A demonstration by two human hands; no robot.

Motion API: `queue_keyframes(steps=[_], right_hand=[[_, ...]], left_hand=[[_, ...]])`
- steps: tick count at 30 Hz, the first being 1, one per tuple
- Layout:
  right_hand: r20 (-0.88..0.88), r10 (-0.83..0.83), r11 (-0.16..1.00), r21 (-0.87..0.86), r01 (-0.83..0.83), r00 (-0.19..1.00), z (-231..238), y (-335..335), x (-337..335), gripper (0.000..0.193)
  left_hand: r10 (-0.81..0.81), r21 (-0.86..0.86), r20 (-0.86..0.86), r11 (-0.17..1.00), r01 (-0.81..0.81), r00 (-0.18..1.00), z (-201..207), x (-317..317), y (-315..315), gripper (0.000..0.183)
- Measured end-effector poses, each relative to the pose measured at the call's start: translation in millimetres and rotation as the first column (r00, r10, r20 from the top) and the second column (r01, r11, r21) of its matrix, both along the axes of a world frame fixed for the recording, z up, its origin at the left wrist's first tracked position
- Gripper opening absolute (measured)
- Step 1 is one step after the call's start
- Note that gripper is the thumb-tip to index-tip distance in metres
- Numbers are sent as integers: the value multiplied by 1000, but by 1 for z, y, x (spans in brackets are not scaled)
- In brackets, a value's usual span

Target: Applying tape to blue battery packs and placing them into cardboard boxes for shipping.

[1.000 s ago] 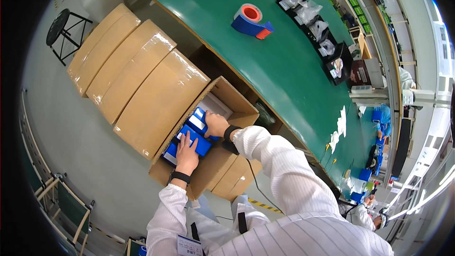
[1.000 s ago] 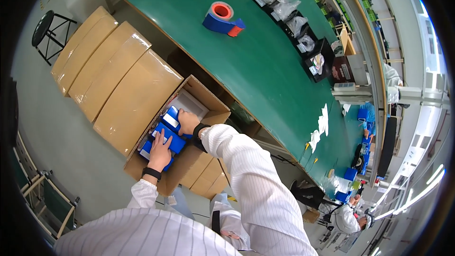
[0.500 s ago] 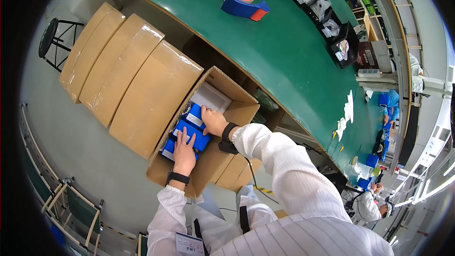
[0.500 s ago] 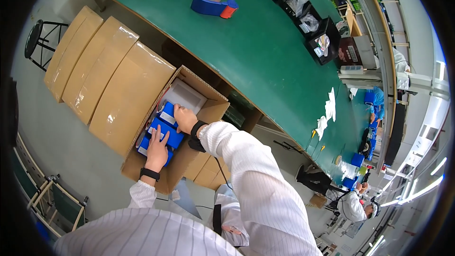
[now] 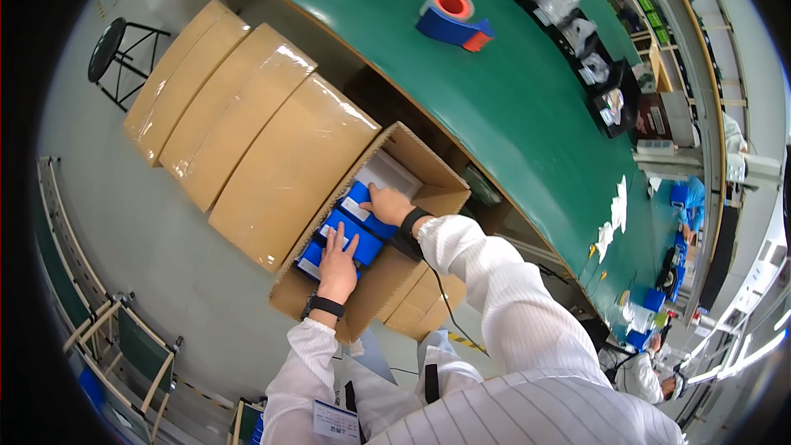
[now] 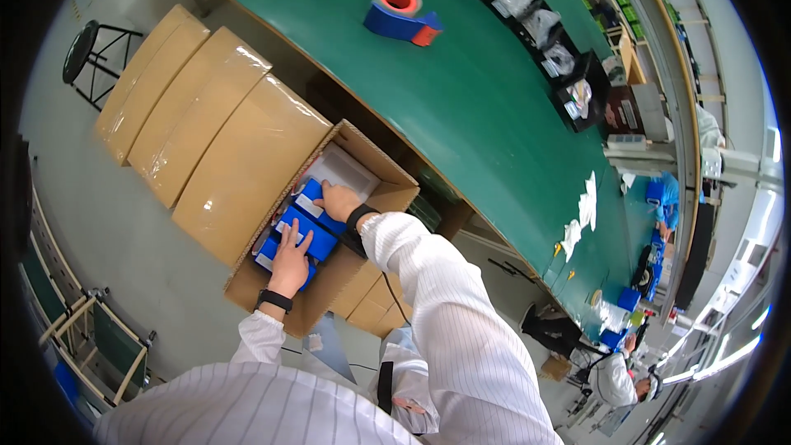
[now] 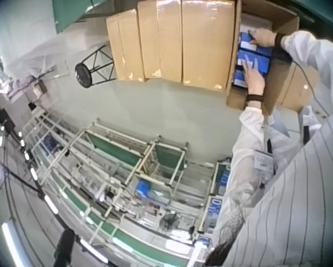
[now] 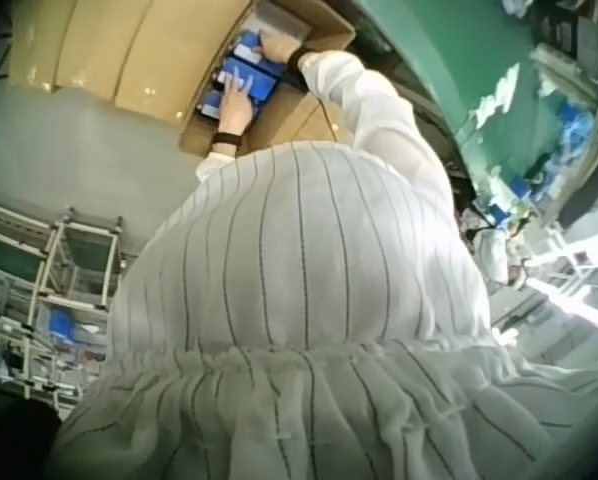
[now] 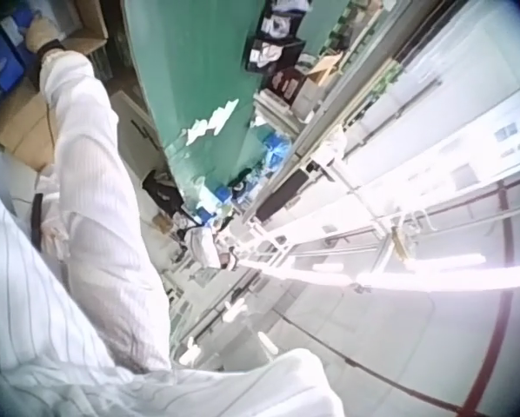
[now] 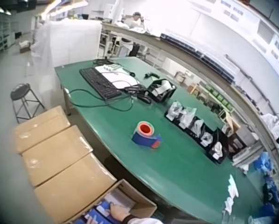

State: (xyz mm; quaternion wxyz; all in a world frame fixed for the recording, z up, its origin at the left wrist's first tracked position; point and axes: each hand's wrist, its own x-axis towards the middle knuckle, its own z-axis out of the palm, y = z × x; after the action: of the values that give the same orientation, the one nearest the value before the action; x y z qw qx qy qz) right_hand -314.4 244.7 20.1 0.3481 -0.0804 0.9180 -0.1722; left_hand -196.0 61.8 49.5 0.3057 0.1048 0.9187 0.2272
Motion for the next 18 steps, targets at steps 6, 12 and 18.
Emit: queue_keyframes(steps=[6, 12, 18], right_hand=[[-4, -186, 982, 14, 186, 982, 3, -10, -13, 54], [110, -250, 968, -6, 253, 962, 9, -19, -9, 62], [308, -468, 811, -222, 541, 828, -33, 41, -55, 66]], left_hand=[[2, -16, -58, 1000, -3, 998, -8, -4, 3, 59], [43, 2, -12, 999, -43, 999, 3, 6, -12, 56], [22, 11, -2, 1000, -22, 1000, 1, -4, 0, 56]])
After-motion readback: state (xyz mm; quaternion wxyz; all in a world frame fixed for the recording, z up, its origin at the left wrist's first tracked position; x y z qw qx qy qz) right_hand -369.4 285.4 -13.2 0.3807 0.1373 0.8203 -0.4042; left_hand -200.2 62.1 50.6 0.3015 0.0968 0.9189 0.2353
